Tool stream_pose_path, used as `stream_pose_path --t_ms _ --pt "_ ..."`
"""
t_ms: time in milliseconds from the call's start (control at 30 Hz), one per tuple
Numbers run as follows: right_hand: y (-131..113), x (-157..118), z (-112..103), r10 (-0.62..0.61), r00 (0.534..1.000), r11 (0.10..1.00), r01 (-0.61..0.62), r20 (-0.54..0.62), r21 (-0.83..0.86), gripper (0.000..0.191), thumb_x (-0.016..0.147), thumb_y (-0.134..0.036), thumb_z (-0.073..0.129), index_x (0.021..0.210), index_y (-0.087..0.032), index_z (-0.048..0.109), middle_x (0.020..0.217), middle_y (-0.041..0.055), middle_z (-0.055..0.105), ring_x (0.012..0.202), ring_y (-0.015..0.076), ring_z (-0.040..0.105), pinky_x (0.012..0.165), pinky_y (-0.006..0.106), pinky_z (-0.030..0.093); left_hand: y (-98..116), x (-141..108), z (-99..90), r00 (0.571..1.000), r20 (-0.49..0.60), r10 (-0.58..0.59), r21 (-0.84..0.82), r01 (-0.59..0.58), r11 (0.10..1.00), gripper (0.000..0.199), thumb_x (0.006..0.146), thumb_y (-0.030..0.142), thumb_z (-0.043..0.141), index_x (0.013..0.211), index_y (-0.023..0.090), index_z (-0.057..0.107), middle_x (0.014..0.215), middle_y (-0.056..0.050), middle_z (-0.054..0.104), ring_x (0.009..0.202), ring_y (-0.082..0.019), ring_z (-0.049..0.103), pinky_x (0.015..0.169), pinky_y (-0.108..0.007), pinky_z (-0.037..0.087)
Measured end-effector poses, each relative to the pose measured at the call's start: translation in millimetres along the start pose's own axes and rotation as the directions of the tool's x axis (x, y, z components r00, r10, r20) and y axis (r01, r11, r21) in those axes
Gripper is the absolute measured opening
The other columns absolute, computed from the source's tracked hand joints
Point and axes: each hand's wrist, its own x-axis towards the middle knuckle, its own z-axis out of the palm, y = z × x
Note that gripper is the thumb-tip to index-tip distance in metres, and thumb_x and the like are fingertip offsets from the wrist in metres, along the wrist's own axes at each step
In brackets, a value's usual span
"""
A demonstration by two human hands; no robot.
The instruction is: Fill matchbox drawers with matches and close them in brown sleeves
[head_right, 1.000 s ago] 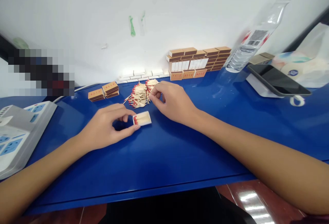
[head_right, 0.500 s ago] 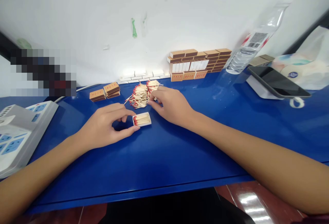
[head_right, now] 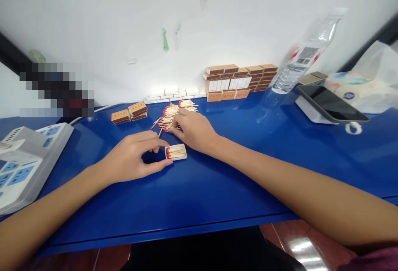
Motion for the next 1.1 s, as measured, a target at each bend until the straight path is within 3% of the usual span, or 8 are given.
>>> stream_pose_path --t_ms 367,600,833,1100 --pt "-5 0 -11 -0.056 0.989 0.959 0.092 0.138 -0.267 0.022 0.108 -0.027 0.055 0.100 -0.014 0.071 0.111 0.0138 0.068 0.095 0.0228 0.062 0.073 0.033 0.040 -1 -1 0.0 1.000 0.009 -0.018 -0.016 0.018 1.000 0.026 0.095 0.043 0.073 0.106 0.019 0.075 0.085 -0.003 0.069 0.075 -0.016 0.064 0.068 -0.029 0.051" --pt "2 -2 -20 -0.067 0.980 0.930 0.129 0.187 -0.344 0.021 0.109 -0.027 0.054 0.105 -0.012 0.069 0.112 0.0148 0.067 0.088 0.0221 0.062 0.069 0.033 0.040 -3 -1 0.2 1.000 0.005 -0.010 -0.016 0.011 1.000 0.027 0.095 0.041 0.074 0.108 0.018 0.075 0.084 -0.002 0.067 0.074 -0.017 0.063 0.068 -0.030 0.051" --pt "12 -7 -44 -0.042 0.971 0.916 0.132 0.235 -0.379 0.017 0.106 -0.026 0.059 0.101 -0.013 0.069 0.108 0.0146 0.067 0.082 0.0223 0.061 0.064 0.034 0.037 -4 -1 0.0 1.000 -0.009 -0.015 -0.002 0.015 1.000 0.029 0.095 0.042 0.074 0.109 0.017 0.074 0.085 -0.003 0.068 0.077 -0.017 0.064 0.069 -0.030 0.050" --pt "32 -12 -58 -0.063 0.985 0.888 0.130 0.163 -0.442 0.023 0.108 -0.030 0.052 0.099 -0.014 0.066 0.106 0.0145 0.064 0.077 0.0206 0.057 0.062 0.033 0.035 -4 -1 0.8 1.000 0.000 -0.026 -0.007 0.026 1.000 0.027 0.096 0.041 0.072 0.108 0.017 0.074 0.085 -0.002 0.067 0.076 -0.017 0.063 0.069 -0.030 0.048"
